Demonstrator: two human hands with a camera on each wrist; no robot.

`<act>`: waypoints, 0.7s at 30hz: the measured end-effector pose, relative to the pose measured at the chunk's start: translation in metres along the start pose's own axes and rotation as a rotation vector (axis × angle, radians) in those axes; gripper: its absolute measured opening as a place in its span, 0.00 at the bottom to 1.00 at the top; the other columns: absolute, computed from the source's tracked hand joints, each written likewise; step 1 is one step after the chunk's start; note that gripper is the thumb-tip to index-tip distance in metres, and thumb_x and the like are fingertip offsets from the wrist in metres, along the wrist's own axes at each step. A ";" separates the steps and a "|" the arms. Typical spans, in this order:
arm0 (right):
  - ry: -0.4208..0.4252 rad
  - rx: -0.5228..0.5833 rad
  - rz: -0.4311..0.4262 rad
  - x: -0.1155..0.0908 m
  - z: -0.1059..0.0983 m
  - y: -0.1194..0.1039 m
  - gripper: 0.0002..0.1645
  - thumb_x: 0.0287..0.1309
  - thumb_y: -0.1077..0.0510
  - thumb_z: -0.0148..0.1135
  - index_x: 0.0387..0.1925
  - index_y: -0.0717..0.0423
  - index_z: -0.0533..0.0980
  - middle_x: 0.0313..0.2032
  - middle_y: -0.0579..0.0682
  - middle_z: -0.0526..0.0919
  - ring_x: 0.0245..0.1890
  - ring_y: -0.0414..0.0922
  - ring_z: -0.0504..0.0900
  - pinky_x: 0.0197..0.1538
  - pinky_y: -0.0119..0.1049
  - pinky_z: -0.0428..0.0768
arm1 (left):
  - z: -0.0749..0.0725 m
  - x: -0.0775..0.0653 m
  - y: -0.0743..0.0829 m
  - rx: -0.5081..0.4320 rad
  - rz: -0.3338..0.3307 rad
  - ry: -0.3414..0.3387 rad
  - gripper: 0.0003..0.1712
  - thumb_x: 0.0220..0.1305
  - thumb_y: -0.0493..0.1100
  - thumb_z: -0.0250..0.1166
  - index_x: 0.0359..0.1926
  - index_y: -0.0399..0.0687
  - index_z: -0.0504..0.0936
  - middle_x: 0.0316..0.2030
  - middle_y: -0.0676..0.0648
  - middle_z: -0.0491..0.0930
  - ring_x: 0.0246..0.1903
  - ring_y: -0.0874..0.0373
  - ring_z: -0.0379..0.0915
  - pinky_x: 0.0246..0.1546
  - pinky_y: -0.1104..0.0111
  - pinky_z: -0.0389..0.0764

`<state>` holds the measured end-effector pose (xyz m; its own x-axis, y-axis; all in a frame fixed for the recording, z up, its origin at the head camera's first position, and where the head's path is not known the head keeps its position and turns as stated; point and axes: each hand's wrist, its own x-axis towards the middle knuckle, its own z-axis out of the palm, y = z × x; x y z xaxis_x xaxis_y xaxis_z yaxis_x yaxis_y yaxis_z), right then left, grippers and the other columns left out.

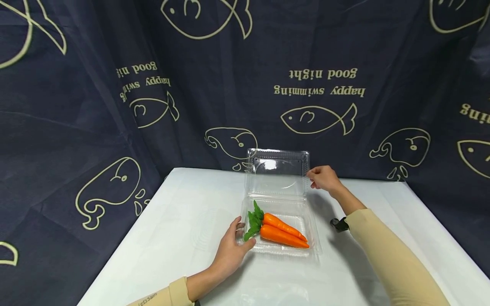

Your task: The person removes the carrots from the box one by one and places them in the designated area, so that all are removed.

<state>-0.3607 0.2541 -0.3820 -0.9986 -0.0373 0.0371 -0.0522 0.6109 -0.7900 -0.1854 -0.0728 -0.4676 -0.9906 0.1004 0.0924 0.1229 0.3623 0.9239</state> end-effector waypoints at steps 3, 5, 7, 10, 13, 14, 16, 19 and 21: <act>-0.009 0.007 0.016 0.001 0.001 0.003 0.21 0.73 0.57 0.53 0.53 0.73 0.77 0.36 0.59 0.81 0.26 0.41 0.83 0.30 0.30 0.79 | 0.001 -0.001 0.000 0.003 0.006 -0.002 0.46 0.64 0.46 0.69 0.76 0.39 0.56 0.67 0.40 0.70 0.65 0.40 0.68 0.65 0.42 0.67; -0.017 0.006 0.020 0.002 0.002 0.005 0.21 0.73 0.58 0.53 0.54 0.74 0.76 0.36 0.59 0.81 0.25 0.39 0.82 0.30 0.30 0.80 | 0.001 -0.002 0.000 0.005 0.011 -0.003 0.46 0.64 0.46 0.69 0.76 0.39 0.56 0.67 0.40 0.70 0.65 0.39 0.67 0.65 0.41 0.67; -0.019 0.001 0.030 0.002 0.003 0.006 0.21 0.73 0.58 0.53 0.54 0.74 0.76 0.36 0.58 0.81 0.24 0.38 0.81 0.30 0.30 0.80 | 0.001 -0.002 0.000 0.008 0.017 -0.003 0.46 0.64 0.46 0.69 0.76 0.40 0.55 0.67 0.40 0.70 0.65 0.40 0.67 0.65 0.41 0.66; -0.034 -0.007 0.037 0.003 0.003 0.005 0.22 0.73 0.58 0.52 0.55 0.74 0.76 0.36 0.58 0.81 0.24 0.38 0.81 0.31 0.31 0.80 | 0.001 -0.004 -0.001 0.008 0.024 -0.003 0.46 0.64 0.46 0.69 0.77 0.42 0.56 0.66 0.40 0.70 0.65 0.40 0.67 0.66 0.41 0.66; -0.051 -0.008 0.051 0.003 0.003 0.006 0.22 0.73 0.58 0.52 0.55 0.74 0.76 0.36 0.58 0.80 0.25 0.39 0.81 0.31 0.31 0.80 | 0.000 -0.006 0.000 0.008 0.030 -0.008 0.46 0.64 0.46 0.69 0.76 0.43 0.57 0.66 0.40 0.69 0.65 0.40 0.67 0.66 0.41 0.66; -0.058 -0.009 0.057 0.004 0.003 0.006 0.22 0.72 0.58 0.53 0.55 0.74 0.76 0.36 0.58 0.80 0.25 0.39 0.82 0.32 0.32 0.81 | 0.000 -0.006 0.001 0.010 0.031 -0.010 0.45 0.64 0.46 0.69 0.76 0.43 0.57 0.66 0.40 0.69 0.65 0.40 0.67 0.65 0.41 0.66; -0.070 -0.006 0.067 0.005 0.003 0.007 0.22 0.72 0.58 0.53 0.54 0.74 0.76 0.35 0.58 0.80 0.26 0.40 0.82 0.34 0.34 0.82 | 0.000 -0.007 0.001 0.014 0.030 -0.015 0.45 0.64 0.46 0.68 0.76 0.42 0.58 0.66 0.40 0.69 0.64 0.41 0.67 0.65 0.42 0.67; -0.094 -0.001 0.087 0.005 0.003 0.008 0.23 0.71 0.57 0.54 0.55 0.74 0.76 0.35 0.57 0.79 0.26 0.41 0.82 0.35 0.37 0.83 | 0.000 -0.008 0.002 0.018 0.030 -0.017 0.44 0.64 0.46 0.68 0.76 0.42 0.58 0.66 0.40 0.69 0.64 0.41 0.67 0.65 0.43 0.68; -0.107 0.006 0.102 0.006 0.003 0.009 0.23 0.71 0.57 0.54 0.54 0.75 0.76 0.34 0.56 0.79 0.26 0.41 0.82 0.37 0.39 0.83 | 0.000 -0.009 0.001 0.018 0.032 -0.017 0.44 0.64 0.46 0.68 0.76 0.42 0.59 0.66 0.40 0.69 0.63 0.42 0.68 0.64 0.43 0.68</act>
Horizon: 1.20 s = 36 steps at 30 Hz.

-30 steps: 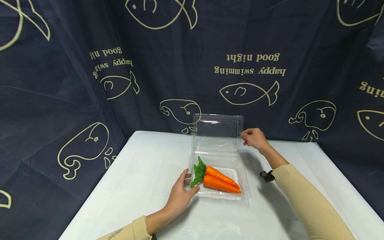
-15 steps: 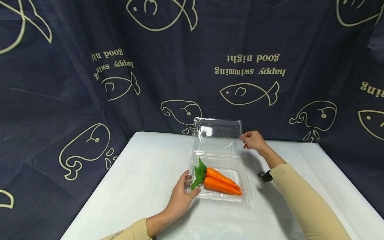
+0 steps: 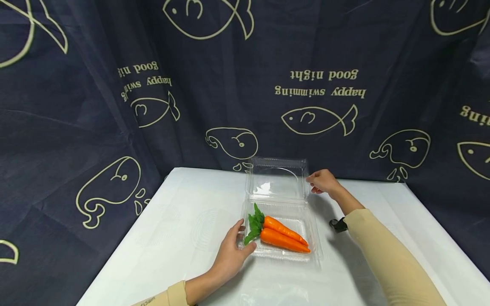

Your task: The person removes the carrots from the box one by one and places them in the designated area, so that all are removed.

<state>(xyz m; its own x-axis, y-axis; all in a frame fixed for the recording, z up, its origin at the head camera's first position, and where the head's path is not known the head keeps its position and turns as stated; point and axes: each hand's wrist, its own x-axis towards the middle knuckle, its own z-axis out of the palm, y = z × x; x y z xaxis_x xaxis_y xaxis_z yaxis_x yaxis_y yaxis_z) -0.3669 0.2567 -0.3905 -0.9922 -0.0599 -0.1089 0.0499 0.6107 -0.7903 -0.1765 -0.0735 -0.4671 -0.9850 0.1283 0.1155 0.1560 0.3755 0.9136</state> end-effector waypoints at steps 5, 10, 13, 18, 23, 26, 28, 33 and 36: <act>-0.022 0.010 0.036 0.003 0.001 0.004 0.22 0.70 0.57 0.55 0.53 0.74 0.76 0.30 0.51 0.78 0.25 0.41 0.81 0.40 0.43 0.85 | -0.001 -0.002 0.000 0.000 -0.004 -0.007 0.44 0.64 0.47 0.68 0.75 0.41 0.58 0.66 0.40 0.69 0.63 0.43 0.67 0.63 0.44 0.69; -0.041 0.015 0.056 0.005 0.004 0.009 0.21 0.69 0.57 0.57 0.51 0.72 0.76 0.29 0.48 0.78 0.25 0.41 0.81 0.41 0.44 0.85 | -0.001 -0.003 -0.001 0.004 -0.011 -0.013 0.44 0.64 0.47 0.68 0.75 0.42 0.58 0.66 0.40 0.68 0.63 0.44 0.67 0.63 0.45 0.69; -0.054 0.012 0.066 0.006 0.006 0.011 0.21 0.69 0.57 0.57 0.52 0.73 0.77 0.31 0.51 0.79 0.26 0.42 0.80 0.39 0.42 0.85 | -0.001 -0.003 0.000 -0.003 -0.004 -0.013 0.44 0.64 0.47 0.67 0.75 0.42 0.58 0.65 0.40 0.68 0.63 0.44 0.67 0.63 0.45 0.69; -0.063 0.013 0.088 0.007 0.009 0.014 0.22 0.70 0.57 0.56 0.55 0.73 0.76 0.34 0.54 0.80 0.25 0.40 0.79 0.38 0.40 0.84 | -0.001 -0.004 0.000 0.002 0.008 -0.014 0.44 0.64 0.47 0.67 0.75 0.41 0.58 0.65 0.41 0.69 0.62 0.45 0.68 0.60 0.48 0.72; -0.068 0.035 0.076 0.008 0.013 0.018 0.20 0.69 0.59 0.56 0.52 0.74 0.76 0.30 0.51 0.78 0.23 0.39 0.78 0.33 0.36 0.82 | -0.001 -0.005 0.001 0.014 0.018 -0.005 0.44 0.64 0.47 0.67 0.75 0.40 0.58 0.64 0.41 0.69 0.61 0.46 0.68 0.59 0.50 0.72; -0.074 0.042 0.076 0.007 0.015 0.019 0.19 0.69 0.59 0.56 0.50 0.74 0.76 0.28 0.50 0.78 0.23 0.40 0.78 0.32 0.36 0.82 | -0.001 -0.006 0.001 0.017 0.020 -0.002 0.44 0.64 0.48 0.67 0.75 0.40 0.58 0.64 0.41 0.70 0.61 0.46 0.69 0.59 0.49 0.72; -0.073 0.043 0.080 0.006 0.016 0.019 0.19 0.69 0.60 0.56 0.50 0.74 0.76 0.28 0.50 0.78 0.23 0.40 0.78 0.32 0.36 0.82 | -0.001 -0.005 0.001 0.014 0.024 -0.005 0.44 0.64 0.48 0.67 0.75 0.39 0.58 0.64 0.40 0.69 0.61 0.45 0.69 0.60 0.47 0.71; -0.073 0.035 0.088 0.007 0.018 0.023 0.20 0.69 0.59 0.56 0.51 0.75 0.77 0.27 0.49 0.77 0.22 0.39 0.77 0.31 0.34 0.81 | -0.001 -0.005 0.001 0.003 0.009 -0.009 0.44 0.64 0.48 0.67 0.75 0.41 0.58 0.64 0.40 0.69 0.61 0.46 0.68 0.60 0.49 0.70; -0.078 0.029 0.090 0.007 0.020 0.025 0.20 0.70 0.59 0.55 0.51 0.75 0.77 0.25 0.48 0.76 0.22 0.39 0.76 0.30 0.34 0.80 | -0.001 -0.005 0.001 0.008 0.012 -0.007 0.44 0.64 0.48 0.68 0.75 0.41 0.58 0.64 0.40 0.69 0.61 0.47 0.68 0.60 0.49 0.71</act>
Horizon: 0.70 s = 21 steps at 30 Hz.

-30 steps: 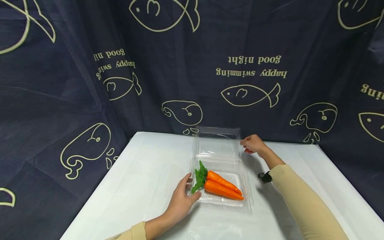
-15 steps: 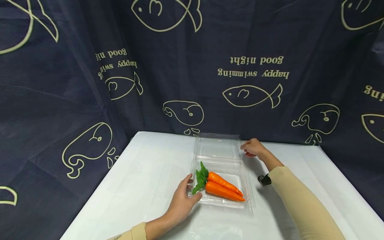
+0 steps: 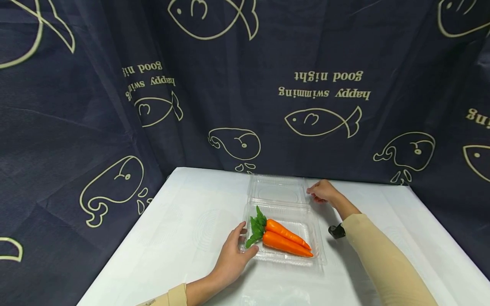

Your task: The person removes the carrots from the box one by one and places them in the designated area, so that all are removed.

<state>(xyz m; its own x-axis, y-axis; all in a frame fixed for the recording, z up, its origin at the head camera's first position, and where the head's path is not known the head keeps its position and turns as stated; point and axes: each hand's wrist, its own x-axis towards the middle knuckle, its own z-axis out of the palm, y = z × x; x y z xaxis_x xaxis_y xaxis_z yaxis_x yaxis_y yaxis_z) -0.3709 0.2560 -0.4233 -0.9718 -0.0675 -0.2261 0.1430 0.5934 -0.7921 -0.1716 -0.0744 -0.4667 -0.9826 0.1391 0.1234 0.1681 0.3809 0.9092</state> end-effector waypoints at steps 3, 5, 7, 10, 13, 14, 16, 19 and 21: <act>-0.003 -0.006 0.003 0.001 0.001 0.001 0.20 0.70 0.59 0.55 0.50 0.75 0.78 0.23 0.46 0.75 0.22 0.39 0.76 0.30 0.33 0.79 | 0.000 0.000 -0.001 0.007 0.011 0.005 0.45 0.63 0.48 0.68 0.75 0.41 0.59 0.64 0.40 0.70 0.60 0.46 0.69 0.59 0.49 0.72; -0.004 -0.004 0.006 0.001 0.002 0.002 0.19 0.70 0.59 0.55 0.49 0.74 0.78 0.22 0.45 0.75 0.21 0.39 0.75 0.30 0.33 0.79 | -0.001 -0.001 -0.001 0.008 0.014 0.007 0.45 0.63 0.48 0.69 0.75 0.41 0.59 0.64 0.40 0.70 0.60 0.46 0.69 0.58 0.49 0.72; -0.008 -0.008 0.003 0.002 0.002 0.003 0.19 0.70 0.59 0.55 0.49 0.74 0.78 0.21 0.45 0.75 0.21 0.38 0.75 0.29 0.33 0.78 | -0.001 -0.001 -0.001 0.007 0.010 0.007 0.45 0.63 0.49 0.69 0.75 0.41 0.59 0.64 0.40 0.70 0.60 0.46 0.69 0.58 0.49 0.73; -0.014 0.000 0.006 0.002 0.002 0.004 0.19 0.70 0.58 0.55 0.49 0.74 0.79 0.21 0.44 0.74 0.21 0.39 0.75 0.29 0.34 0.78 | -0.001 -0.001 -0.001 0.008 0.006 0.006 0.45 0.63 0.49 0.69 0.75 0.42 0.59 0.64 0.40 0.70 0.61 0.46 0.69 0.59 0.49 0.73; -0.025 0.002 0.001 0.003 0.002 0.005 0.20 0.71 0.58 0.55 0.49 0.74 0.78 0.21 0.44 0.74 0.21 0.39 0.75 0.29 0.34 0.78 | -0.001 -0.002 -0.001 0.012 0.014 0.011 0.45 0.63 0.48 0.69 0.75 0.41 0.59 0.64 0.40 0.70 0.60 0.45 0.69 0.59 0.48 0.72; -0.022 0.006 0.005 0.003 0.002 0.006 0.20 0.71 0.58 0.55 0.49 0.73 0.78 0.21 0.44 0.74 0.21 0.39 0.74 0.29 0.33 0.78 | -0.001 -0.002 -0.001 0.017 0.017 0.013 0.45 0.63 0.48 0.69 0.75 0.41 0.59 0.64 0.40 0.70 0.60 0.45 0.69 0.59 0.47 0.72; -0.022 0.011 0.005 0.003 0.002 0.006 0.20 0.71 0.57 0.55 0.49 0.73 0.78 0.21 0.44 0.74 0.20 0.38 0.74 0.29 0.33 0.78 | -0.001 -0.002 -0.001 0.021 0.021 0.016 0.45 0.63 0.48 0.69 0.75 0.41 0.60 0.63 0.40 0.71 0.60 0.45 0.69 0.60 0.47 0.71; -0.025 0.036 0.011 0.001 0.001 0.006 0.21 0.72 0.56 0.55 0.50 0.73 0.78 0.21 0.44 0.74 0.20 0.39 0.73 0.29 0.33 0.78 | -0.002 -0.002 -0.001 0.030 0.016 0.017 0.45 0.63 0.49 0.69 0.75 0.41 0.60 0.63 0.40 0.71 0.60 0.47 0.69 0.60 0.48 0.71; -0.033 0.047 0.012 0.000 0.000 0.005 0.22 0.72 0.56 0.55 0.51 0.73 0.78 0.21 0.44 0.74 0.21 0.39 0.73 0.29 0.33 0.77 | -0.002 -0.001 -0.001 0.036 0.013 0.016 0.45 0.63 0.49 0.69 0.75 0.41 0.60 0.63 0.41 0.71 0.60 0.48 0.69 0.60 0.49 0.71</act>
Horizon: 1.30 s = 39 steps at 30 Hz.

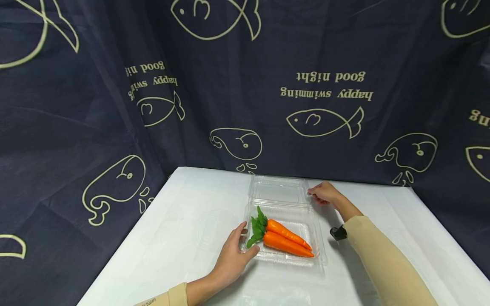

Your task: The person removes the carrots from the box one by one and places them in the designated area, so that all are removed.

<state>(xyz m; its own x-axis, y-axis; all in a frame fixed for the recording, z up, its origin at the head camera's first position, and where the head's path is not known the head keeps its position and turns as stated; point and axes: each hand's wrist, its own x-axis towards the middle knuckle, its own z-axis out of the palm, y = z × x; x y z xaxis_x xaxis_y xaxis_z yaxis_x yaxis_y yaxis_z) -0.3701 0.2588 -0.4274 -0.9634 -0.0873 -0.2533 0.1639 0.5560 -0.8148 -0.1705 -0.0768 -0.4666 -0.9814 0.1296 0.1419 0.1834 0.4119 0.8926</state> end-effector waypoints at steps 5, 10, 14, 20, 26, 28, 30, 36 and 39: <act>0.031 -0.016 0.020 -0.004 -0.002 -0.002 0.24 0.71 0.54 0.56 0.53 0.72 0.77 0.24 0.46 0.76 0.21 0.39 0.73 0.31 0.33 0.77 | -0.001 0.000 0.000 0.019 0.006 0.002 0.45 0.63 0.50 0.69 0.75 0.41 0.60 0.62 0.42 0.73 0.59 0.49 0.71 0.58 0.50 0.72; 0.049 -0.069 0.010 -0.010 -0.005 -0.005 0.26 0.69 0.53 0.57 0.57 0.72 0.75 0.32 0.52 0.79 0.21 0.39 0.72 0.30 0.33 0.75 | -0.001 0.001 -0.001 0.029 0.002 0.002 0.45 0.63 0.50 0.69 0.75 0.41 0.60 0.62 0.43 0.73 0.59 0.50 0.71 0.60 0.49 0.72; 0.034 -0.073 -0.021 -0.018 -0.008 -0.007 0.28 0.70 0.53 0.56 0.61 0.71 0.74 0.37 0.55 0.79 0.19 0.38 0.69 0.27 0.33 0.72 | -0.002 0.001 -0.002 0.029 0.009 0.003 0.45 0.63 0.50 0.69 0.75 0.41 0.60 0.62 0.42 0.73 0.60 0.48 0.71 0.61 0.47 0.71; 0.013 -0.049 -0.052 -0.031 -0.011 -0.012 0.28 0.70 0.53 0.56 0.62 0.70 0.73 0.35 0.53 0.77 0.17 0.36 0.66 0.23 0.30 0.66 | -0.002 0.002 -0.001 0.036 0.009 0.010 0.44 0.63 0.49 0.70 0.75 0.41 0.61 0.61 0.42 0.74 0.60 0.48 0.71 0.62 0.47 0.71; -0.001 -0.050 -0.077 -0.044 -0.006 -0.018 0.28 0.70 0.52 0.57 0.60 0.70 0.75 0.32 0.50 0.75 0.18 0.37 0.66 0.23 0.30 0.67 | -0.002 0.003 -0.001 0.039 0.010 0.013 0.44 0.62 0.50 0.70 0.74 0.41 0.62 0.61 0.42 0.74 0.61 0.48 0.71 0.63 0.46 0.70; -0.007 -0.046 -0.090 -0.047 -0.004 -0.019 0.28 0.70 0.52 0.58 0.60 0.70 0.75 0.30 0.49 0.73 0.18 0.38 0.66 0.24 0.30 0.67 | -0.002 0.004 -0.002 0.039 0.011 0.015 0.44 0.62 0.50 0.70 0.74 0.41 0.62 0.61 0.42 0.74 0.60 0.48 0.71 0.63 0.46 0.70; -0.015 -0.036 -0.095 -0.051 -0.002 -0.020 0.27 0.70 0.52 0.58 0.59 0.69 0.75 0.28 0.49 0.73 0.18 0.38 0.65 0.24 0.31 0.66 | -0.002 0.003 -0.002 0.041 0.011 0.016 0.44 0.62 0.51 0.70 0.74 0.41 0.62 0.60 0.42 0.74 0.60 0.48 0.71 0.63 0.46 0.70; -0.039 -0.023 -0.118 -0.065 0.005 -0.024 0.26 0.69 0.51 0.60 0.59 0.67 0.76 0.31 0.51 0.73 0.18 0.39 0.64 0.24 0.32 0.65 | -0.001 0.002 -0.003 0.040 0.000 0.010 0.44 0.62 0.52 0.70 0.74 0.42 0.63 0.60 0.43 0.74 0.60 0.49 0.71 0.61 0.47 0.70; -0.047 -0.001 -0.135 -0.073 0.009 -0.028 0.26 0.69 0.51 0.60 0.58 0.67 0.77 0.32 0.50 0.74 0.19 0.40 0.64 0.25 0.32 0.65 | -0.001 0.002 -0.003 0.042 0.000 0.011 0.44 0.62 0.53 0.70 0.74 0.42 0.63 0.61 0.44 0.74 0.60 0.48 0.71 0.61 0.46 0.70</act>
<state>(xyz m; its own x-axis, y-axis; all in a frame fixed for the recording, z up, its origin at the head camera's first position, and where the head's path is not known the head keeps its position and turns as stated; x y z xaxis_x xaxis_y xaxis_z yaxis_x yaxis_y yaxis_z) -0.3029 0.2425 -0.3908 -0.9658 -0.2000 -0.1651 0.0329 0.5370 -0.8430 -0.1735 -0.0790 -0.4689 -0.9819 0.1198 0.1467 0.1854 0.4495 0.8738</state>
